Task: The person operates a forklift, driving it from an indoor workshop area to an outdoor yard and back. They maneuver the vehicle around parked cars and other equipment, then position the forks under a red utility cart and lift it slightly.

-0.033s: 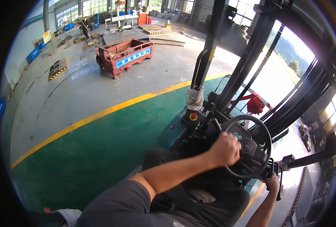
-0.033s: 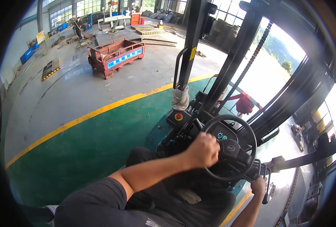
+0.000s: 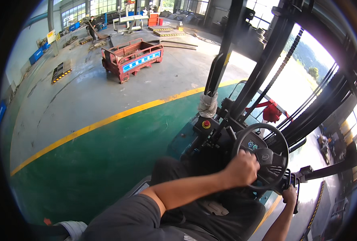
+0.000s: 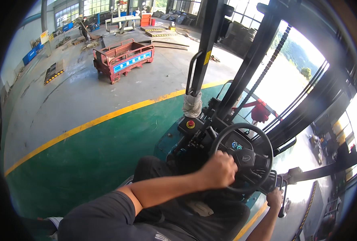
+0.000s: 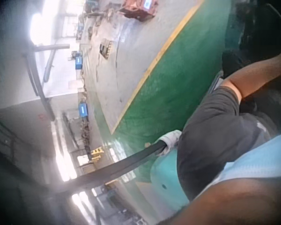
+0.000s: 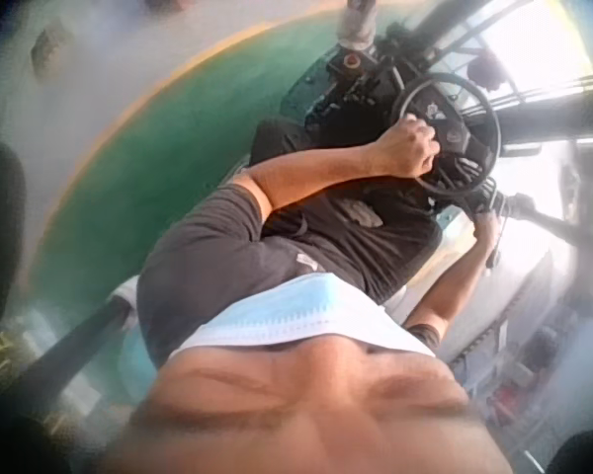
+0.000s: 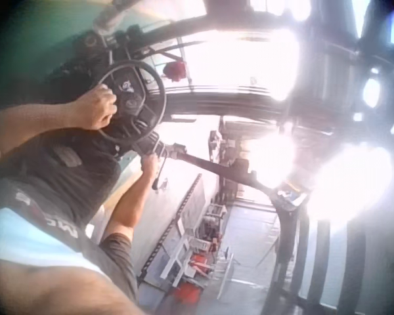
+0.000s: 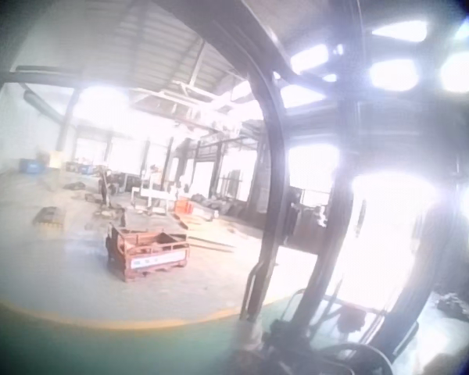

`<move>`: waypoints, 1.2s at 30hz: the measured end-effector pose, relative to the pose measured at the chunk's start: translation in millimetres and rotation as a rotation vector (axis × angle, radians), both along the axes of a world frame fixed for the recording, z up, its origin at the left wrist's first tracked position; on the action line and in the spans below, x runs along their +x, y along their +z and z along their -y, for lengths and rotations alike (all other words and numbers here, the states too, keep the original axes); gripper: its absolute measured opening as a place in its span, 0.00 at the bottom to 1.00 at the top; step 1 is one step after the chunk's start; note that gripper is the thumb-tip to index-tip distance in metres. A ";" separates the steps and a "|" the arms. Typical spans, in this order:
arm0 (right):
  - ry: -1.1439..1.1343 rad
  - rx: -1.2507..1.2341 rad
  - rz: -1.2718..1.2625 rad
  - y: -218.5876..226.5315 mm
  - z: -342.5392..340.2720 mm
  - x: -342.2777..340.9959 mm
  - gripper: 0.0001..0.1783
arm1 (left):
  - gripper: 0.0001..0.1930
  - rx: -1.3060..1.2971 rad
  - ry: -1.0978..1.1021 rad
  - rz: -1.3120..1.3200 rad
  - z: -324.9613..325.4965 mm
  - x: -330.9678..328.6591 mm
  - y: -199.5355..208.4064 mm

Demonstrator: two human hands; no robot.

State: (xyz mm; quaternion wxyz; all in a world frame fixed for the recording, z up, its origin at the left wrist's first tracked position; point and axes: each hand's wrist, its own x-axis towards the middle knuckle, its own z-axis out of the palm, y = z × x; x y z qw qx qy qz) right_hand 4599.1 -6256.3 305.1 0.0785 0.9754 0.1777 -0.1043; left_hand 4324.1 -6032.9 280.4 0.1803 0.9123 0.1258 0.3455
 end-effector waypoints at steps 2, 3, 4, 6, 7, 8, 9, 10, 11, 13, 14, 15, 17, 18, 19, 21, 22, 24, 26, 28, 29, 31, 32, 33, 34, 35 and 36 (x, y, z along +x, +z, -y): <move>0.024 -0.043 0.024 -4.7 -38.6 63.7 0.27 | 0.07 -0.036 -0.088 0.136 28.6 83.0 -17.9; 0.041 -0.060 0.000 -7.5 -57.1 94.3 0.28 | 0.07 -0.040 -0.092 0.169 33.4 136.5 -24.0; 0.042 -0.061 0.016 -11.6 -73.5 122.8 0.29 | 0.07 -0.050 -0.109 0.122 30.0 195.6 -26.4; 0.051 -0.042 0.015 -17.2 -107.9 179.4 0.30 | 0.09 0.010 -0.159 0.010 -3.6 313.6 -20.2; 0.053 -0.018 0.000 -19.2 -123.8 205.4 0.31 | 0.10 0.034 -0.170 0.020 -33.8 365.2 -12.1; 0.069 -0.071 -0.011 -21.8 -141.4 231.2 0.31 | 0.11 -0.015 -0.161 -0.040 -73.2 411.2 -0.8; 0.088 -0.080 0.002 -24.3 -158.8 256.0 0.31 | 0.11 0.012 -0.013 -0.083 -116.6 447.2 12.3; 0.140 -0.019 -0.022 -26.8 -177.4 280.6 0.31 | 0.13 -0.170 0.138 0.035 -166.2 467.7 18.5; 0.145 -0.052 -0.044 -31.2 -193.9 301.9 0.31 | 0.14 -0.332 0.250 0.009 -213.2 482.3 30.1; 0.164 0.003 0.041 -39.9 -231.5 343.9 0.24 | 0.13 -0.016 0.384 -0.014 -289.4 475.1 29.2; 0.214 0.070 0.043 -43.6 -250.1 363.5 0.21 | 0.12 -0.037 0.372 0.088 -319.5 462.7 24.7; 0.243 0.047 0.080 -47.3 -266.6 381.1 0.21 | 0.11 -0.028 0.377 0.140 -341.5 450.1 19.3; 0.260 -0.033 0.049 -50.4 -299.6 413.4 0.22 | 0.09 -0.014 0.408 0.187 -359.1 422.6 -1.0; 0.308 -0.020 0.020 -49.5 -315.7 427.8 0.23 | 0.06 -0.046 0.428 0.224 -360.9 413.3 -10.1; 0.325 -0.045 0.028 -47.8 -334.3 440.7 0.23 | 0.05 -0.027 0.435 0.295 -358.9 408.0 -17.9; 0.358 -0.037 0.028 -41.4 -371.8 462.2 0.24 | 0.04 -0.008 0.494 0.391 -345.5 403.7 -28.0; 0.386 -0.046 0.011 -39.1 -388.6 469.2 0.24 | 0.04 -0.042 0.504 0.351 -336.3 403.5 -30.5; 0.407 -0.038 0.047 -39.4 -418.4 477.5 0.24 | 0.05 -0.042 0.507 0.351 -318.5 402.6 -30.1; 0.479 0.000 0.006 -45.8 -433.7 481.0 0.25 | 0.05 -0.038 0.493 0.357 -300.4 395.6 -27.4; 0.499 0.020 0.010 -54.9 -435.2 484.6 0.26 | 0.11 -0.025 0.460 0.312 -284.4 384.1 -28.9; 0.498 0.024 0.004 -59.4 -432.9 487.5 0.26 | 0.11 -0.030 0.491 0.380 -278.6 378.8 -33.1; 0.489 0.018 0.044 -63.9 -423.0 498.0 0.27 | 0.12 0.004 0.542 0.480 -273.1 371.4 -49.3; 0.532 0.043 0.024 -63.8 -417.3 504.8 0.27 | 0.14 -0.086 0.623 0.546 -274.8 368.4 -61.5; 0.521 -0.002 0.014 -64.1 -411.4 511.4 0.27 | 0.15 -0.127 0.688 0.709 -277.6 365.7 -75.3; 0.562 0.000 -0.007 -61.4 -408.0 520.3 0.28 | 0.17 -0.193 0.786 0.608 -282.9 371.2 -90.7; 0.551 0.056 0.016 -60.9 -403.0 527.6 0.29 | 0.18 -0.246 0.896 0.606 -289.8 377.3 -106.5; 0.579 0.068 0.003 -61.9 -396.8 534.2 0.29 | 0.19 -0.305 0.805 0.570 -294.9 384.2 -122.2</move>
